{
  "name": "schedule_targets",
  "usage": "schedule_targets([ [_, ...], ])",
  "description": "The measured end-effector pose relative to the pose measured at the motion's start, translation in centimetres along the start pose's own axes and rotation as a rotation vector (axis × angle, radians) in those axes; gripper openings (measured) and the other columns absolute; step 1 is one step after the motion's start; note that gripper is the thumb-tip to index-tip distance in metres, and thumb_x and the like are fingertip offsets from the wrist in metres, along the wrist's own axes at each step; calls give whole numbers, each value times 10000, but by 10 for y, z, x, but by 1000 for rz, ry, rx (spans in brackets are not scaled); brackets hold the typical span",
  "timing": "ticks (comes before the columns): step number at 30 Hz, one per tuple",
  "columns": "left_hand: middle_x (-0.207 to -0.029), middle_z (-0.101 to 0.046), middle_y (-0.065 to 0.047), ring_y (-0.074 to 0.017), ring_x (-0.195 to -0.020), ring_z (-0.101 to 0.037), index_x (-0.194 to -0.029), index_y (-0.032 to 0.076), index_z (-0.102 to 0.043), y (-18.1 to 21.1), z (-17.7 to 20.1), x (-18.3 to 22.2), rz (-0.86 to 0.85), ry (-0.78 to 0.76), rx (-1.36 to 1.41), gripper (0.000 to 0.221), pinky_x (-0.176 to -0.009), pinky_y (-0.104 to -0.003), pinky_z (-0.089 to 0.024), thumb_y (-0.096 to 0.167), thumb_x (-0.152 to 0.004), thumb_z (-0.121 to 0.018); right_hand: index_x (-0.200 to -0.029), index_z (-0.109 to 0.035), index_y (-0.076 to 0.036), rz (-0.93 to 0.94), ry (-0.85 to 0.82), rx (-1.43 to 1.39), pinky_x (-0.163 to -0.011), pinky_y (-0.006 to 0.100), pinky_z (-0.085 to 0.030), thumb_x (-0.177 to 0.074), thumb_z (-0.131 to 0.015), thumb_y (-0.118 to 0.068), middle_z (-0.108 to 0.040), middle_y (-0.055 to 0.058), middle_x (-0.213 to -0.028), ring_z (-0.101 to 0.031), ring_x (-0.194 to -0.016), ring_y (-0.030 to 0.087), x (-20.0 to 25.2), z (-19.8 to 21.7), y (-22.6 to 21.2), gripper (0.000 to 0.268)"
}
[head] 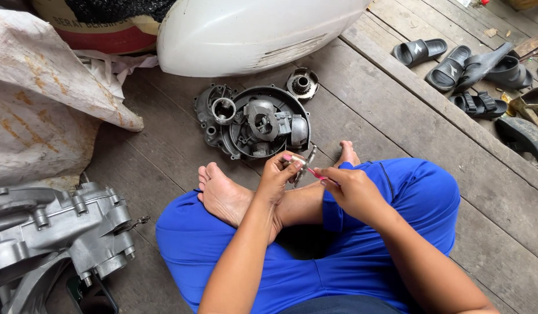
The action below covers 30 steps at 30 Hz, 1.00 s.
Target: Cleaning a motorcycle clutch hub using a toothbrush and a screwdriver to remove debris.
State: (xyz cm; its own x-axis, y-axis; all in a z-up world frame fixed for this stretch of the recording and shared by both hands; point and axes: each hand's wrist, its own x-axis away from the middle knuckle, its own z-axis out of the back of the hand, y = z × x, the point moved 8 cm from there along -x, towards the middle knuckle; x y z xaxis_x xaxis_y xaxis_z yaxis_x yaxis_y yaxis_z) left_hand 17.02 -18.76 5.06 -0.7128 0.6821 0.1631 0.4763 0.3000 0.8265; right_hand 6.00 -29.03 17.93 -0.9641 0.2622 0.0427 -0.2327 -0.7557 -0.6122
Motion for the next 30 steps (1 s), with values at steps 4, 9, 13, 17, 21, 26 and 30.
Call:
schedule_targets([
  [4,-767,-715,-38,-52,-576,-592,-948,51,-728,-9,-1,3,67,34,-44,276,-459,-174,-494,210,-775,-872,-1008,-696,-198,-7,-11,66,-647,321,-594,-967,-651,-216,-704,36,-657,-726,-662,232,-2,-21,16,63],
  [9,-712,-677,-100,-141,-569,-634,-911,21,-714,-36,34,-9,-1,197,167,208,-454,-221,-498,187,-846,-821,-1020,-687,-140,-12,-26,30,-632,355,-598,-948,-680,-169,-722,83,-666,-731,-647,282,-4,-3,-12,78],
  [13,-848,-620,-106,-277,-757,-643,-944,38,-609,32,36,3,73,501,594,137,-669,-430,-622,153,-880,-646,-979,-688,-131,-88,-137,111,-629,429,-599,-924,-669,-146,-725,132,-654,-740,-673,336,9,23,-10,60],
  [17,-900,-627,-117,-333,-824,-657,-971,9,-613,26,36,-3,129,478,667,215,-753,-514,-621,215,-913,-620,-1016,-714,-108,-163,-47,22,-597,378,-581,-919,-680,-128,-738,125,-640,-723,-597,302,17,35,2,105],
  [21,-874,-728,-106,-255,-770,-713,-959,68,-694,-9,32,-7,82,315,593,244,-687,-478,-642,299,-1002,-627,-1033,-714,-158,-79,25,21,-591,374,-584,-921,-687,-156,-723,110,-665,-719,-625,297,14,28,-3,115],
  [26,-918,-662,-135,-244,-764,-704,-961,38,-644,-28,21,-8,50,88,345,309,-716,-380,-624,337,-940,-718,-1006,-694,-191,60,58,88,-588,320,-588,-935,-669,-180,-689,51,-673,-709,-619,246,2,-2,-12,76],
  [30,-856,-595,-56,-146,-703,-614,-945,63,-635,-15,18,-10,17,124,209,275,-657,-286,-564,327,-965,-710,-1053,-654,-248,141,169,288,-541,361,-585,-980,-596,-272,-632,29,-718,-685,-570,258,4,-12,-10,96],
])
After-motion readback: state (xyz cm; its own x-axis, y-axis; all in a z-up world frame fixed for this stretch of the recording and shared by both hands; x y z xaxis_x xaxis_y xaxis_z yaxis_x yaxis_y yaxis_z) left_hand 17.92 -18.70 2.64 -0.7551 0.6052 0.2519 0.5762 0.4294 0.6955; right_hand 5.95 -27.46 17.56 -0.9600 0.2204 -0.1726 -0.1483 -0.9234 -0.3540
